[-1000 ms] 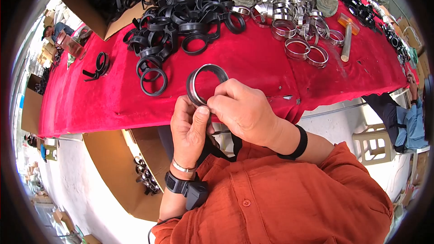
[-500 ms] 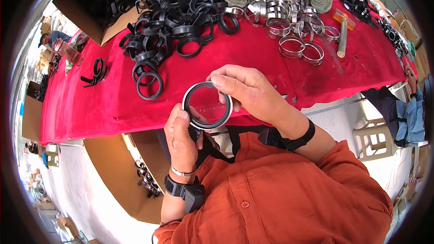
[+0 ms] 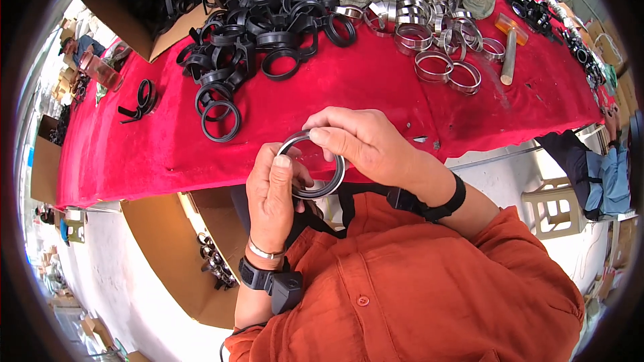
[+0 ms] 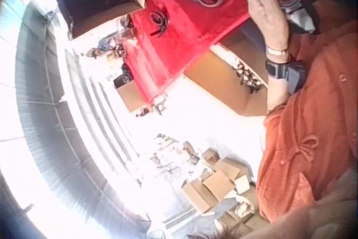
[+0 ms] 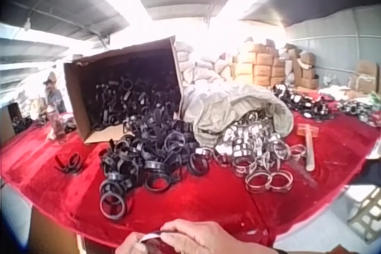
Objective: Assembling metal clamps onto black plastic rings on a red table.
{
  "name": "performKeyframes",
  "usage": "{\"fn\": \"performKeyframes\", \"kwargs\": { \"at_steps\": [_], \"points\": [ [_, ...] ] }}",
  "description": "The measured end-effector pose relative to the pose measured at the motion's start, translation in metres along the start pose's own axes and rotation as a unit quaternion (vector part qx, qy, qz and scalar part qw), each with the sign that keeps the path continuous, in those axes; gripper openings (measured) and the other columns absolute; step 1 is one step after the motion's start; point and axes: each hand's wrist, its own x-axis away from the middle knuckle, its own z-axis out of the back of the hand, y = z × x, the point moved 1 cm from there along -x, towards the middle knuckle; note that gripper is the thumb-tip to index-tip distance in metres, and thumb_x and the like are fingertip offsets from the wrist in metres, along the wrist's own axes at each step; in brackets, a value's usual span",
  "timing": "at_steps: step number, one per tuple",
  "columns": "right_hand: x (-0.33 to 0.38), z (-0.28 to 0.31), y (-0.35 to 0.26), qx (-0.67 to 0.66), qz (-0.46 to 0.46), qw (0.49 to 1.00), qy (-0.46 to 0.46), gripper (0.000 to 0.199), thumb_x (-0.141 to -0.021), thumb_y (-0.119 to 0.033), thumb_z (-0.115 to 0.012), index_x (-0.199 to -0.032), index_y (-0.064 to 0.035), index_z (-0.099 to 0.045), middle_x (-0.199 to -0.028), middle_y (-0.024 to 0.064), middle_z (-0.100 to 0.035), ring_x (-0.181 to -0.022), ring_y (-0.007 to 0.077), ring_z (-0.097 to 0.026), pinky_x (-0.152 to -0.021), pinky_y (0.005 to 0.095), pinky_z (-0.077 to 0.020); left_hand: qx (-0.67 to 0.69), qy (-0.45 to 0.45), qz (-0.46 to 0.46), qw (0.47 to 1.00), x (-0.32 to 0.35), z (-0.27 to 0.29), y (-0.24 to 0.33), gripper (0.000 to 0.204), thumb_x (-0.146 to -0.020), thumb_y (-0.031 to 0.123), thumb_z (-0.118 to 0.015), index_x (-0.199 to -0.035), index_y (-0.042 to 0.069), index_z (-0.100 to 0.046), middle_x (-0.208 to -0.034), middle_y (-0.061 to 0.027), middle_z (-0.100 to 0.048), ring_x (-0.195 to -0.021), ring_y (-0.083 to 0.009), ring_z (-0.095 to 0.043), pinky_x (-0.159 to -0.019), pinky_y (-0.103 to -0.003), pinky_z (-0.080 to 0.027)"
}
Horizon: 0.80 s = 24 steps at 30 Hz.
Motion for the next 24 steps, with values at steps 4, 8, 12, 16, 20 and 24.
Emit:
{"fn": "performKeyframes", "kwargs": {
  "at_steps": [4, 8, 12, 16, 20, 24],
  "points": [
    [0.004, -0.004, -0.014, 0.117, 0.083, 0.990, 0.017, 0.021, -0.089, -0.023, -0.055, -0.092, -0.0021, -0.058, -0.069, 0.0119, -0.057, -0.060, 0.0235, -0.058, -0.054, 0.0314, -0.0439, -0.040, 0.020, -0.062, 0.997, 0.002, 0.006, -0.007, 0.039, -0.095, 0.038, -0.040, -0.089, 0.001, -0.052, -0.055, -0.0012, -0.051, -0.046, -0.0057, -0.044, -0.041, -0.021, -0.031],
    [0.007, -0.006, -0.019, 0.093, 0.108, 0.990, 0.021, 0.019, -0.086, -0.022, -0.058, -0.091, -0.0029, -0.057, -0.071, 0.0131, -0.058, -0.062, 0.0277, -0.059, -0.054, 0.0330, -0.0443, -0.075, 0.044, -0.120, 0.989, 0.004, 0.006, -0.007, 0.039, -0.094, 0.037, -0.040, -0.090, 0.000, -0.053, -0.054, -0.0023, -0.052, -0.047, -0.0093, -0.049, -0.043, -0.024, -0.035],
    [0.013, -0.006, -0.020, 0.174, 0.219, 0.960, 0.022, 0.020, -0.088, -0.017, -0.056, -0.101, -0.0017, -0.056, -0.075, 0.0090, -0.059, -0.058, 0.0156, -0.057, -0.052, 0.0271, -0.0427, -0.203, 0.087, -0.248, 0.943, 0.009, 0.008, -0.005, 0.035, -0.092, 0.033, -0.041, -0.090, 0.001, -0.055, -0.055, -0.0039, -0.054, -0.050, -0.0171, -0.056, -0.048, -0.027, -0.042],
    [0.011, -0.004, -0.022, 0.170, 0.165, 0.971, 0.005, 0.019, -0.088, -0.017, -0.055, -0.099, -0.0013, -0.057, -0.072, 0.0084, -0.057, -0.058, 0.0139, -0.056, -0.052, 0.0270, -0.0438, -0.223, 0.093, -0.226, 0.944, 0.009, 0.003, -0.002, 0.047, -0.096, 0.040, -0.030, -0.091, -0.001, -0.054, -0.056, -0.0041, -0.054, -0.046, -0.0108, -0.049, -0.044, -0.023, -0.035],
    [0.002, 0.008, 0.011, -0.023, -0.080, 0.996, -0.016, 0.023, -0.094, -0.023, -0.047, -0.098, -0.0025, -0.058, -0.069, -0.0003, -0.056, -0.059, 0.0059, -0.050, -0.051, 0.0211, -0.0390, 0.146, -0.062, 0.079, 0.984, 0.002, 0.001, -0.005, 0.038, -0.097, 0.034, -0.032, -0.100, -0.001, -0.047, -0.074, -0.0111, -0.060, -0.048, -0.0108, -0.051, -0.044, -0.022, -0.041],
    [0.002, 0.010, 0.012, -0.058, -0.095, 0.994, -0.001, 0.028, -0.092, -0.028, -0.051, -0.088, -0.0011, -0.059, -0.066, 0.0016, -0.057, -0.058, 0.0084, -0.053, -0.051, 0.0242, -0.0407, 0.253, -0.130, 0.089, 0.955, 0.007, -0.003, 0.003, 0.034, -0.096, 0.032, -0.038, -0.105, -0.001, -0.043, -0.090, -0.0175, -0.061, -0.053, -0.0159, -0.057, -0.047, -0.023, -0.046]
  ]
}}
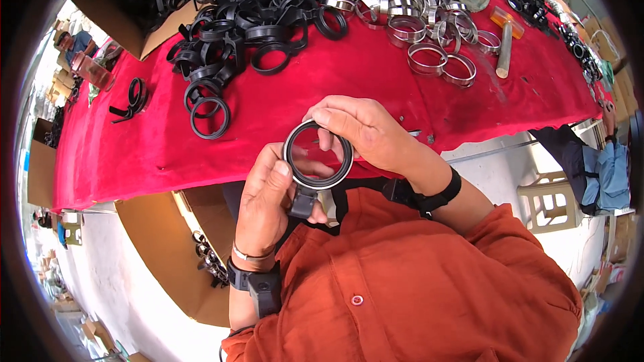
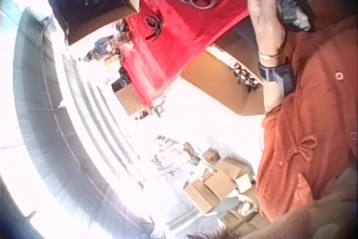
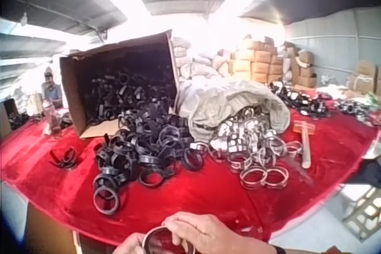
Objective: Assembling metal clamps onto black plastic rings on a red table.
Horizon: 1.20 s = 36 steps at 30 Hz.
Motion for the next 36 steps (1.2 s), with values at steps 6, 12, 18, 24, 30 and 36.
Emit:
{"fn": "performKeyframes", "kwargs": {
  "at_steps": [6, 12, 18, 24, 30, 36],
  "points": [
    [-0.005, -0.002, 0.011, 0.011, 0.140, 0.969, 0.203, 0.023, -0.091, -0.024, -0.054, -0.092, -0.0021, -0.060, -0.074, 0.0020, -0.060, -0.061, 0.0063, -0.054, -0.053, 0.0205, -0.0419, -0.055, 0.011, -0.083, 0.995, -0.003, 0.010, -0.009, 0.022, -0.091, 0.019, -0.053, -0.101, 0.002, -0.044, -0.096, -0.0164, -0.061, -0.061, -0.0176, -0.062, -0.055, -0.025, -0.050],
    [0.012, -0.017, -0.007, -0.308, -0.057, 0.950, -0.012, 0.015, -0.088, -0.018, -0.057, -0.085, -0.0041, -0.056, -0.069, 0.0003, -0.056, -0.055, 0.0050, -0.051, -0.046, 0.0166, -0.0376, -0.458, 0.060, -0.221, 0.859, -0.003, 0.006, -0.006, 0.007, -0.087, 0.007, -0.058, -0.091, 0.001, -0.056, -0.083, -0.0032, -0.062, -0.069, -0.0071, -0.056, -0.064, -0.021, -0.046],
    [0.013, -0.021, -0.004, -0.312, -0.057, 0.948, -0.015, 0.014, -0.088, -0.017, -0.056, -0.082, -0.0048, -0.053, -0.064, 0.0007, -0.053, -0.050, 0.0055, -0.048, -0.043, 0.0182, -0.0354, -0.349, 0.074, -0.197, 0.913, -0.001, 0.005, -0.015, 0.010, -0.083, 0.005, -0.062, -0.093, 0.003, -0.061, -0.075, -0.0048, -0.061, -0.065, -0.0120, -0.056, -0.061, -0.024, -0.044],
    [0.025, 0.013, -0.025, -0.222, 0.027, 0.964, 0.140, 0.012, -0.089, -0.014, -0.053, -0.084, -0.0034, -0.054, -0.066, 0.0013, -0.051, -0.047, 0.0024, -0.043, -0.038, 0.0171, -0.0303, -0.079, 0.221, -0.121, 0.965, 0.002, 0.036, 0.001, 0.005, -0.089, 0.007, -0.053, -0.089, 0.002, -0.055, -0.077, -0.0050, -0.063, -0.063, -0.0125, -0.060, -0.061, -0.025, -0.048],
    [0.020, -0.005, -0.018, -0.226, -0.052, 0.973, 0.019, 0.014, -0.087, -0.017, -0.056, -0.081, -0.0048, -0.055, -0.066, 0.0005, -0.056, -0.050, 0.0034, -0.048, -0.043, 0.0167, -0.0350, -0.148, 0.138, -0.135, 0.970, 0.007, 0.016, -0.015, 0.005, -0.089, 0.006, -0.054, -0.091, 0.001, -0.054, -0.082, -0.0041, -0.063, -0.069, -0.0093, -0.059, -0.062, -0.022, -0.047],
    [0.015, -0.019, -0.017, -0.219, -0.049, 0.973, -0.046, 0.013, -0.088, -0.017, -0.055, -0.080, -0.0070, -0.052, -0.063, -0.0015, -0.052, -0.050, 0.0026, -0.047, -0.043, 0.0168, -0.0340, -0.299, 0.087, -0.178, 0.933, 0.002, 0.021, -0.023, 0.004, -0.087, 0.004, -0.058, -0.088, 0.001, -0.058, -0.074, -0.0018, -0.061, -0.065, -0.0061, -0.054, -0.060, -0.020, -0.044]
  ]
}}
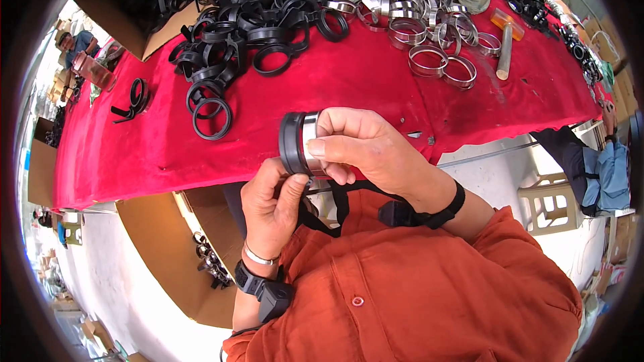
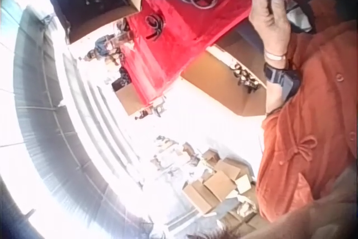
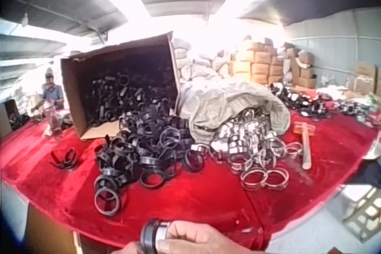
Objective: Assembling metal clamps onto black plastic rings on a red table.
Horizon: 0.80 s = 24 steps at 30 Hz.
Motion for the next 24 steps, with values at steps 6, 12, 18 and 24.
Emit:
{"fn": "performKeyframes", "kwargs": {
  "at_steps": [6, 12, 18, 24],
  "points": [
    [-0.001, -0.002, 0.002, 0.023, -0.014, 1.000, -0.006, 0.014, -0.089, -0.017, -0.054, -0.080, -0.0066, -0.051, -0.063, -0.0023, -0.051, -0.051, 0.0025, -0.048, -0.043, 0.0168, -0.0357, -0.011, -0.028, -0.033, 0.999, -0.002, -0.005, 0.010, 0.004, -0.088, 0.005, -0.056, -0.090, 0.001, -0.058, -0.073, -0.0034, -0.062, -0.065, -0.0072, -0.055, -0.060, -0.021, -0.045],
    [-0.003, -0.006, 0.003, 0.020, -0.005, 1.000, 0.004, 0.012, -0.090, -0.014, -0.053, -0.082, -0.0056, -0.050, -0.062, -0.0007, -0.052, -0.052, 0.0041, -0.047, -0.047, 0.0185, -0.0367, -0.039, -0.031, -0.049, 0.998, -0.002, -0.004, 0.017, 0.007, -0.089, 0.007, -0.055, -0.091, 0.001, -0.057, -0.071, -0.0029, -0.062, -0.062, -0.0065, -0.054, -0.057, -0.021, -0.044],
    [-0.005, -0.010, 0.009, 0.005, 0.037, 0.999, 0.023, 0.014, -0.088, -0.015, -0.055, -0.079, -0.0043, -0.051, -0.063, -0.0010, -0.053, -0.051, 0.0046, -0.049, -0.044, 0.0184, -0.0388, 0.019, -0.018, -0.071, 0.997, -0.004, -0.014, 0.016, 0.012, -0.092, 0.012, -0.051, -0.087, 0.001, -0.053, -0.067, -0.0024, -0.061, -0.058, -0.0068, -0.054, -0.054, -0.021, -0.043],
    [0.006, -0.007, -0.025, 0.139, 0.080, 0.979, 0.126, 0.016, -0.086, -0.016, -0.062, -0.079, -0.0028, -0.058, -0.064, -0.0013, -0.055, -0.048, 0.0024, -0.048, -0.041, 0.0180, -0.0363, 0.237, 0.007, 0.115, 0.965, 0.003, -0.008, 0.020, 0.017, -0.092, 0.018, -0.050, -0.087, 0.003, -0.048, -0.078, -0.0093, -0.063, -0.060, -0.0123, -0.059, -0.053, -0.022, -0.047]
  ]
}}
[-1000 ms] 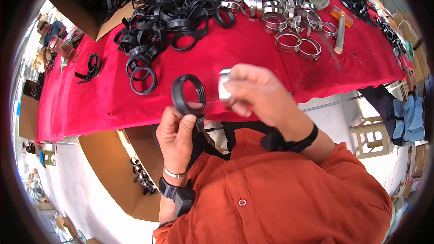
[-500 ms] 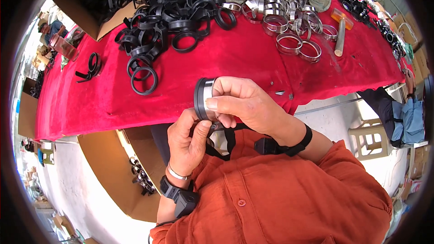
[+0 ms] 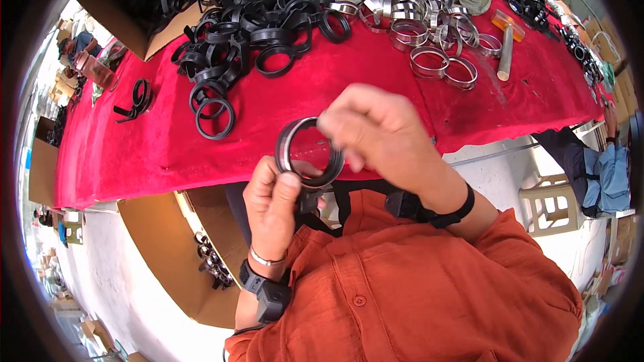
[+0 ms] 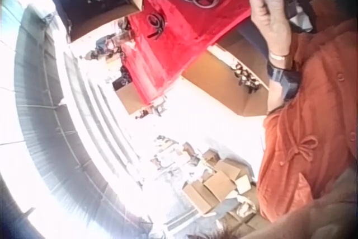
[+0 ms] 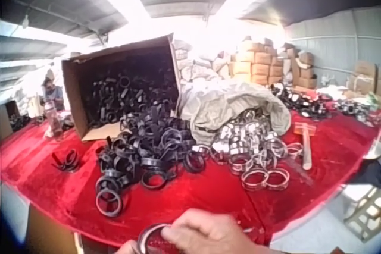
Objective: Assembling metal clamps onto black plastic rings on a red table.
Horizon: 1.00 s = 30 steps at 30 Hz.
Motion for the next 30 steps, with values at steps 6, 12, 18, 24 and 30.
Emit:
{"fn": "performKeyframes", "kwargs": {
  "at_steps": [6, 12, 18, 24, 30],
  "points": [
    [-0.013, 0.010, 0.026, 0.178, 0.086, 0.979, -0.048, 0.026, -0.091, -0.026, -0.054, -0.085, -0.0012, -0.059, -0.067, 0.0012, -0.056, -0.060, 0.0064, -0.048, -0.052, 0.0236, -0.0381, 0.073, -0.030, 0.026, 0.997, -0.002, -0.002, 0.001, 0.027, -0.093, 0.027, -0.041, -0.085, 0.001, -0.047, -0.076, -0.0158, -0.061, -0.049, -0.0150, -0.055, -0.045, -0.023, -0.046],
    [-0.006, 0.003, 0.019, 0.200, 0.052, 0.977, -0.049, 0.028, -0.091, -0.025, -0.052, -0.076, -0.0017, -0.057, -0.057, 0.0004, -0.050, -0.053, 0.0049, -0.045, -0.048, 0.0232, -0.0345, 0.027, -0.035, 0.040, 0.998, 0.003, 0.001, 0.001, 0.028, -0.092, 0.026, -0.041, -0.085, 0.000, -0.047, -0.071, -0.0136, -0.059, -0.045, -0.0144, -0.053, -0.042, -0.023, -0.043],
    [-0.017, 0.005, 0.043, 0.105, -0.013, 0.994, -0.030, 0.033, -0.089, -0.027, -0.055, -0.068, -0.0020, -0.056, -0.053, 0.0015, -0.048, -0.049, 0.0069, -0.043, -0.044, 0.0275, -0.0333, 0.052, -0.011, 0.073, 0.996, 0.000, 0.003, -0.005, 0.025, -0.090, 0.026, -0.047, -0.087, 0.001, -0.048, -0.071, -0.0107, -0.058, -0.047, -0.0126, -0.053, -0.042, -0.021, -0.043],
    [-0.012, 0.009, 0.038, -0.051, -0.061, 0.988, -0.133, 0.033, -0.094, -0.028, -0.048, -0.109, 0.0010, -0.054, -0.075, 0.0020, -0.059, -0.057, 0.0058, -0.053, -0.048, 0.0181, -0.0404, 0.019, -0.001, -0.021, 1.000, 0.002, 0.008, 0.005, 0.023, -0.082, 0.016, -0.062, -0.093, 0.001, -0.048, -0.082, -0.0100, -0.059, -0.055, -0.0115, -0.055, -0.047, -0.021, -0.046],
    [-0.003, 0.008, 0.045, -0.116, -0.056, 0.981, -0.143, 0.036, -0.094, -0.024, -0.048, -0.118, 0.0026, -0.048, -0.082, 0.0040, -0.060, -0.064, 0.0088, -0.059, -0.053, 0.0199, -0.0482, -0.036, 0.000, -0.031, 0.999, 0.002, 0.007, 0.011, 0.024, -0.087, 0.017, -0.055, -0.103, 0.000, -0.047, -0.081, -0.0103, -0.059, -0.060, -0.0108, -0.056, -0.051, -0.019, -0.044]
  ]
}}
